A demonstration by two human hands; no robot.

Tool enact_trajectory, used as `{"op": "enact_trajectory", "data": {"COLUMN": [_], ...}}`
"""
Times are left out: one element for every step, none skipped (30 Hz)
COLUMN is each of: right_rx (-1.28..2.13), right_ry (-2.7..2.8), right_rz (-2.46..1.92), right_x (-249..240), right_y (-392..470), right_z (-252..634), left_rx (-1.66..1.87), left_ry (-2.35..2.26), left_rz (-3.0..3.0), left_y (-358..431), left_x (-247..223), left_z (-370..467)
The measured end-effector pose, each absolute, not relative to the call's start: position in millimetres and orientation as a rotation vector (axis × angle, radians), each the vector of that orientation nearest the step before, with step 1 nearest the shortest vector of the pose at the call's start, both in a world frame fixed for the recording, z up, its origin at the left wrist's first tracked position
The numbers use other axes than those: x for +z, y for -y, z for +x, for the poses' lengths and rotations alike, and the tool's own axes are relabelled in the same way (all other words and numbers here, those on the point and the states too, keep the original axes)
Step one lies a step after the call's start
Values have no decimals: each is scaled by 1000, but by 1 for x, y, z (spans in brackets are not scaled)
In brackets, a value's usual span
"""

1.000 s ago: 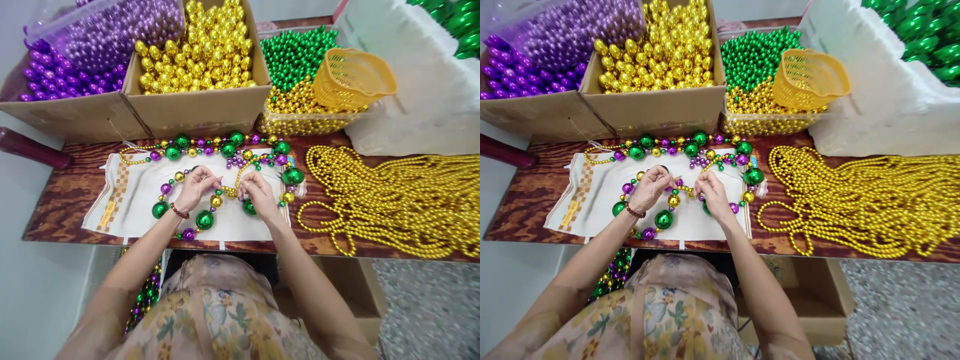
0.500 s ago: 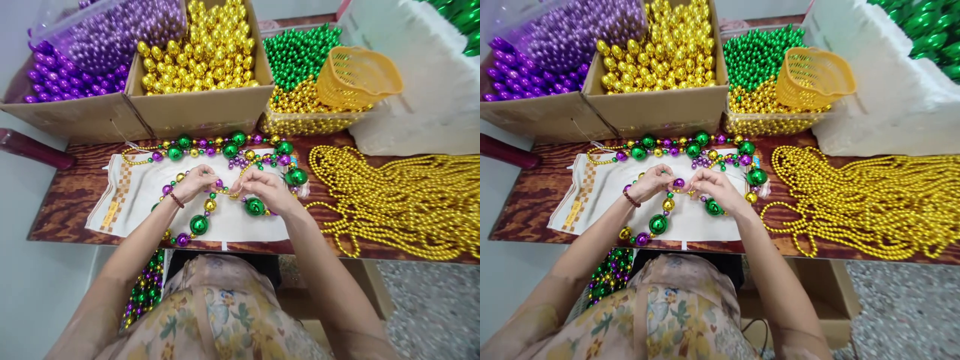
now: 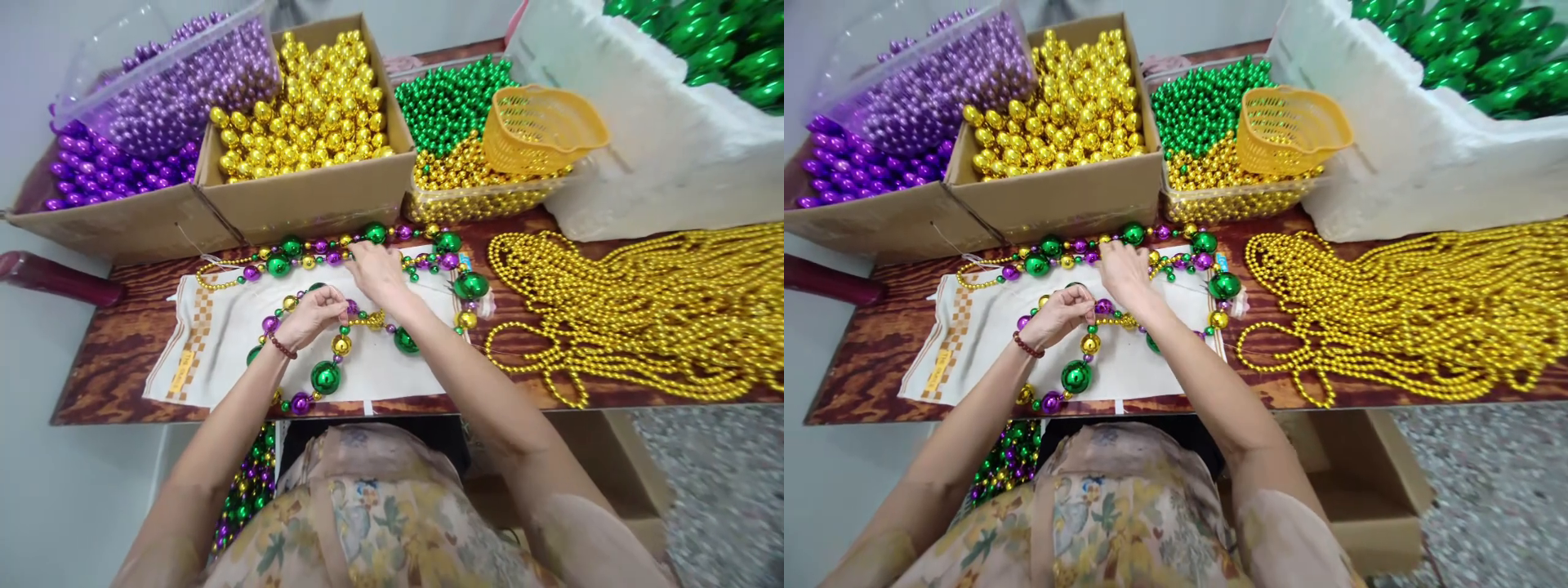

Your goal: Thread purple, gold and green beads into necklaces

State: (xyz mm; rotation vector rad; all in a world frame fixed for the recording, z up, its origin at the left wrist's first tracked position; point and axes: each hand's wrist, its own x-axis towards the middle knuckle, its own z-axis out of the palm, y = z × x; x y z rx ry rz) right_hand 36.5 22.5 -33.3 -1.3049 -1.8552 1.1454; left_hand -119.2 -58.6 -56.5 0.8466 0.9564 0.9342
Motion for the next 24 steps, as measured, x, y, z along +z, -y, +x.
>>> {"op": "enact_trajectory", "data": {"right_rx": [1068,1045,1087,1180,1284,1343,1339,1284,1203,1124,1065,1029,1011,1010,1032,1080,1140,1202,1258,1310,1363,1417,1482,1553], "right_ry": [1920,2008,2101,2176,2207,2207,2196,2188,2194,2219,2255,2297,2333,2360,2374,2373,2347,2294,2219,2132,2045,1966,1902,1857], "right_rz": [-1310,-1276,-1201,-1096,-993,-927,-908,-922,-947,-959,-952,-930,-906,-889,-875,-861,-855,-861,-882,-911,-942,-970,-983,-979], "right_x": [-36,-38,-41,-44,-46,-48,-49,-49,-49,-47,-45,-42,-39,-37,-35,-34,-34,-35,-37,-40,-44,-48,-53,-58], "right_y": [-19,-15,-10,-5,0,4,8,12,15,18,21,23,26,28,30,31,31,31,29,27,25,22,19,17], "right_z": [43,51,58,65,70,74,76,78,78,79,80,80,82,83,84,84,84,84,82,80,77,73,70,66], "left_rx": [955,969,978,985,987,986,983,978,972,964,953,943,932,923,916,913,917,927,942,964,993,1028,1063,1096], "left_ry": [-962,-966,-965,-962,-958,-955,-954,-958,-964,-970,-974,-977,-981,-985,-991,-998,-1005,-1011,-1017,-1026,-1039,-1057,-1077,-1096], "left_rz": [831,819,811,806,803,804,809,819,831,845,859,871,883,895,909,927,951,981,1016,1055,1096,1140,1191,1245], "left_y": [60,61,62,62,63,63,63,63,63,63,62,62,61,61,61,61,61,61,61,62,63,64,66,67], "left_x": [-57,-58,-59,-59,-59,-59,-59,-59,-59,-58,-58,-58,-58,-57,-57,-56,-56,-55,-55,-54,-55,-55,-57,-58], "left_z": [-119,-120,-120,-120,-120,-121,-121,-122,-123,-124,-126,-128,-130,-131,-133,-134,-134,-134,-134,-133,-132,-131,-130,-130]}}
